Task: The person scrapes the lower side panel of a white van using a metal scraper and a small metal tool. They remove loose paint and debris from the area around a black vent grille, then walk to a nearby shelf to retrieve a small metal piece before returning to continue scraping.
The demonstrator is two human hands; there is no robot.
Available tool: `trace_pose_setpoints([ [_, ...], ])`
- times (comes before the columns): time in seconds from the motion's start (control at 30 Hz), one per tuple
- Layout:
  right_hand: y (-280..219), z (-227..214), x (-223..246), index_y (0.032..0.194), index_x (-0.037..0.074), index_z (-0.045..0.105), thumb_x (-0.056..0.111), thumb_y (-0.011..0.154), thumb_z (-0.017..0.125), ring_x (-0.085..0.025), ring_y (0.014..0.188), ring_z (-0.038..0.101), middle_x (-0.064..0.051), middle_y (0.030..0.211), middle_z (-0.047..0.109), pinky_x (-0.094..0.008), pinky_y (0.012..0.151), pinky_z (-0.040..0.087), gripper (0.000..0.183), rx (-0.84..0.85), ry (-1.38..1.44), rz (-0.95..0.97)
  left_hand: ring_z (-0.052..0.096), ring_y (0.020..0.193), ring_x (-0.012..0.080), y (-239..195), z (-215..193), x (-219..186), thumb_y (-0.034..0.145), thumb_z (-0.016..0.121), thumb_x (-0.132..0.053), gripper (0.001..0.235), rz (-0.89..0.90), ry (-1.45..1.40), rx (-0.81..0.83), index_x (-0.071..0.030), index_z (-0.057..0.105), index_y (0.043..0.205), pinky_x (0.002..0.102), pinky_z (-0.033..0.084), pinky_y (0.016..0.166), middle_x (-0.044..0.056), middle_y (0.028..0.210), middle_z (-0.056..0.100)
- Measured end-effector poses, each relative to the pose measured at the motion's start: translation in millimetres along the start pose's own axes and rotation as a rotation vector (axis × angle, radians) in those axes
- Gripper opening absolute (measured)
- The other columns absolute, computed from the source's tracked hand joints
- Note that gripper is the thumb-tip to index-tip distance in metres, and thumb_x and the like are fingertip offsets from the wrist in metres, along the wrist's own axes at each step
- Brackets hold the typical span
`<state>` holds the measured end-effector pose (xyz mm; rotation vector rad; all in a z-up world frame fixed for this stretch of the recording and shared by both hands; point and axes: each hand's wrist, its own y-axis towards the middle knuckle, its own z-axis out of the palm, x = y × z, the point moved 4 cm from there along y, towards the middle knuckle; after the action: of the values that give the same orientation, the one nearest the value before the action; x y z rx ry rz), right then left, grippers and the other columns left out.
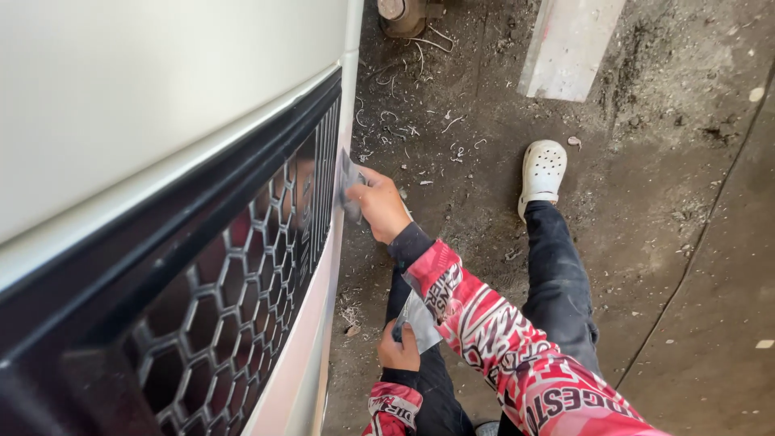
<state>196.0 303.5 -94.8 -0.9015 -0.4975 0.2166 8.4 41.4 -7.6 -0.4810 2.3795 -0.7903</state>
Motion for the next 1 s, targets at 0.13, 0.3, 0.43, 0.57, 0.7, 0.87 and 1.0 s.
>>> trace_pose_setpoints([
  [0.13,-16.0,10.6,11.3,0.13,-0.006,0.066,-0.006,0.085,0.058,-0.012,0.088,0.067,-0.006,0.105,0.072,-0.027,0.08,0.053,0.045,0.058,-0.017,-0.051,0.075,0.073,0.0385,-2.2,0.6,-0.7,0.088,0.066,-0.027,0.027,-0.044,-0.021,0.004,-0.003,0.073,0.101,0.044,0.056,0.066,0.021,0.075,0.073],
  [0.3,-46.5,-27.5,36.2,0.139,-0.002,0.059,-0.006,0.085,0.055,-0.016,0.098,0.069,-0.007,0.115,0.072,-0.03,0.09,0.056,0.054,0.137,0.035,0.025,0.074,0.076,0.0301,0.5,5.7,29.4,0.09,0.067,-0.025,0.029,-0.091,-0.051,0.001,-0.003,0.072,0.108,0.04,0.056,0.07,0.017,0.081,0.074],
  [0.43,-114.3,-58.1,96.5,0.157,0.008,0.044,-0.006,0.09,0.052,-0.018,0.117,0.06,-0.008,0.139,0.06,-0.034,0.097,0.052,0.068,0.181,-0.492,-0.059,0.07,0.086,0.0164,8.2,-2.2,36.3,0.096,0.062,-0.018,0.029,-0.174,-0.391,-0.137,0.002,0.068,0.115,0.032,0.056,0.078,0.01,0.097,0.076],
  [0.57,-195.7,-68.3,105.4,0.152,0.007,0.049,-0.013,0.088,0.051,-0.03,0.143,0.052,-0.017,0.152,0.057,-0.039,0.117,0.04,0.067,0.473,-0.844,-0.304,0.065,0.084,0.0166,35.4,-5.4,-55.8,0.104,0.06,-0.014,0.026,-0.297,-0.842,-0.176,0.01,0.066,0.113,0.033,0.054,0.076,0.012,0.1,0.071],
  [0.7,-224.3,-83.0,110.5,0.148,0.007,0.054,-0.014,0.083,0.051,-0.034,0.145,0.052,-0.018,0.151,0.058,-0.04,0.118,0.04,0.068,0.552,-0.954,-0.265,0.069,0.087,0.0173,45.7,-27.8,-142.3,0.099,0.057,-0.014,0.028,-0.192,-0.959,-0.186,0.006,0.064,0.118,0.032,0.056,0.078,0.01,0.104,0.072],
  [0.87,-223.3,-102.6,119.1,0.144,0.01,0.056,-0.015,0.073,0.049,-0.037,0.14,0.054,-0.016,0.147,0.06,-0.044,0.117,0.041,0.076,0.494,-1.082,-0.232,0.071,0.088,0.0217,42.2,-32.3,-143.4,0.099,0.057,-0.013,0.03,-0.139,-0.924,-0.141,0.005,0.064,0.121,0.034,0.058,0.077,0.013,0.104,0.072],
  [1.0,-227.3,-94.9,115.2,0.136,0.017,0.064,-0.01,0.067,0.058,-0.044,0.138,0.05,-0.015,0.142,0.062,-0.051,0.114,0.041,0.075,0.489,-1.306,-0.501,0.075,0.085,0.0262,37.1,-39.3,-179.0,0.096,0.062,-0.013,0.03,0.168,-0.273,-0.037,0.001,0.07,0.12,0.035,0.058,0.077,0.019,0.097,0.075],
])
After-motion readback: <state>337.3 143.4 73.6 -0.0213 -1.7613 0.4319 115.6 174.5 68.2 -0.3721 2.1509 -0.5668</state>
